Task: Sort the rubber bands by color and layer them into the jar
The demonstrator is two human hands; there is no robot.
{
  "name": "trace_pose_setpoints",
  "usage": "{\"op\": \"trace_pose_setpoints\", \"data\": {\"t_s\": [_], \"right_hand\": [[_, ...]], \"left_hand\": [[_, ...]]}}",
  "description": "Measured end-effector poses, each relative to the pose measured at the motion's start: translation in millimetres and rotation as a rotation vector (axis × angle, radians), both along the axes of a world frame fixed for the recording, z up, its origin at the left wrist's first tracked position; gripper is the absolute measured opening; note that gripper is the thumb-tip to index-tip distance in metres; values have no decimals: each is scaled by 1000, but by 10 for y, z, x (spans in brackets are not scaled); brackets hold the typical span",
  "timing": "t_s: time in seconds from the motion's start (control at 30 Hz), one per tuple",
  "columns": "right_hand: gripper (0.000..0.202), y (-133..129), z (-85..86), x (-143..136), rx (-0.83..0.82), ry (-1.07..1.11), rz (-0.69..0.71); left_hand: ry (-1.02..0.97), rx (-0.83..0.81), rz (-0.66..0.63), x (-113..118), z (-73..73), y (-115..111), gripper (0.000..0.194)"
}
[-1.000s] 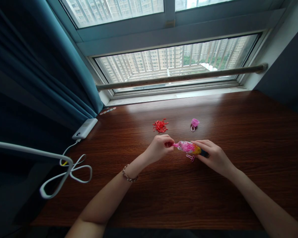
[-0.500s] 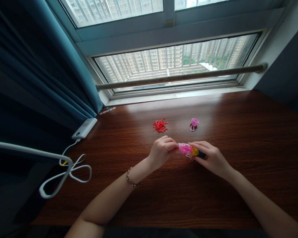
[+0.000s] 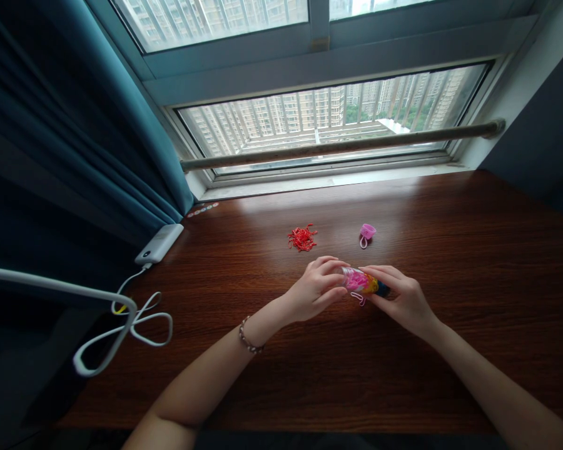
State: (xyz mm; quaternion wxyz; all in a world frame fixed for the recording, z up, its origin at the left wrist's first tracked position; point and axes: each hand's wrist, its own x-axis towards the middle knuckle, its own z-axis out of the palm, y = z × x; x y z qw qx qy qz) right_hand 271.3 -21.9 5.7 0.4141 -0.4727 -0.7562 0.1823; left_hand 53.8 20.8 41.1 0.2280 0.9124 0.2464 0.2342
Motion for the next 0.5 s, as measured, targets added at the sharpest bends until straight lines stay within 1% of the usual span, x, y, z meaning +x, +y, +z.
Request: {"op": "trace_pose_setpoints", "data": {"t_s": [0.1, 0.27, 0.33, 0.43, 0.5], "right_hand": [[39, -8, -9, -4, -44, 24, 6], [42, -31, 6, -16, -111, 89, 42], [43, -38, 17, -25, -117, 114, 58], [44, -41, 26, -34, -118, 141, 75], [43, -41, 20, -36, -119, 154, 80]], "left_hand": [[-60, 27, -1, 6, -20, 16, 27], [-287, 105, 52, -10, -48, 79, 12], [-343, 122, 64, -19, -46, 86, 10], [-389, 120, 88, -23, -43, 67, 13], [-429, 64, 138, -12, -62, 40, 22]]}}
